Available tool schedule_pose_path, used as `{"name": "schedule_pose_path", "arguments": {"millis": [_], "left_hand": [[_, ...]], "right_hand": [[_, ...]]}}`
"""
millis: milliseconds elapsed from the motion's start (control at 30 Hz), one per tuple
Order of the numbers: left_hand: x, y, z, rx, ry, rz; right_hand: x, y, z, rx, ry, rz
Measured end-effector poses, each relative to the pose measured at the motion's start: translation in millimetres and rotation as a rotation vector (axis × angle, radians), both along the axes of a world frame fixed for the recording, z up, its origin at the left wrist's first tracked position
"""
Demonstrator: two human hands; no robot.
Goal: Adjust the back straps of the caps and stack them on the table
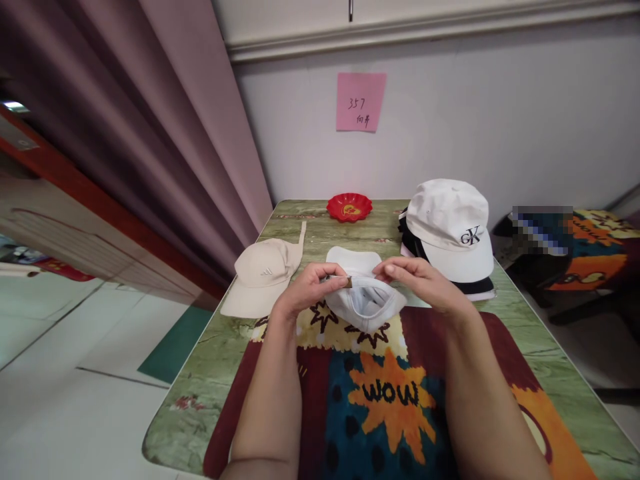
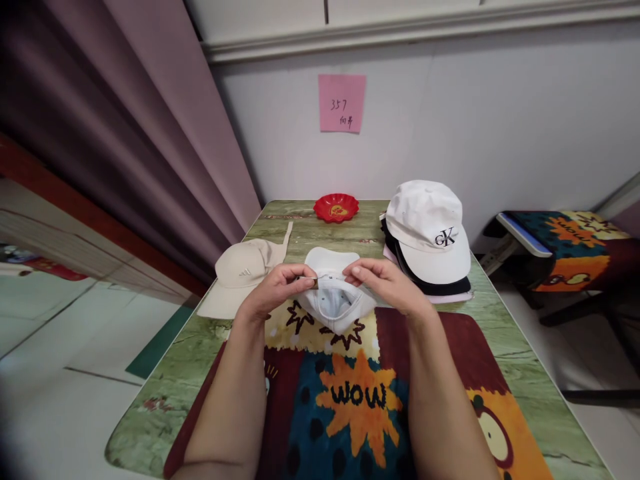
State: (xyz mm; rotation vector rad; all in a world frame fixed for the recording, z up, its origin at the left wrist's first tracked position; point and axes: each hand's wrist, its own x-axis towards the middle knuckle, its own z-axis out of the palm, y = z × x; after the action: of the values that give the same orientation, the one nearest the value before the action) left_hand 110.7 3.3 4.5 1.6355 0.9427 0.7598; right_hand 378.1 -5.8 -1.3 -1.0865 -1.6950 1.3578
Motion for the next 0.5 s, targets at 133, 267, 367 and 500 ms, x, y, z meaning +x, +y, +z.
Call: {"name": "schedule_pose_path", "arguments": {"millis": [133,267,367,500], "left_hand": [[-18,6,-6.0,0.057,0.021,0.117],[-41,12,-16.4,0.057,0.128,0.148],[-45,15,-24.4,0.078,0.184,0.129],[-35,19,-31.5,0.083,0.228,0.061]], "right_hand": [[34,11,-27.4,0.072,-0.257,-0.141],[49,18,-47.8,0.159,-0.473,-0.159],[41,20,-50.9,0.244,-0.531,-0.054],[24,20,-48.2,0.21,-0.608,0.076]]}}
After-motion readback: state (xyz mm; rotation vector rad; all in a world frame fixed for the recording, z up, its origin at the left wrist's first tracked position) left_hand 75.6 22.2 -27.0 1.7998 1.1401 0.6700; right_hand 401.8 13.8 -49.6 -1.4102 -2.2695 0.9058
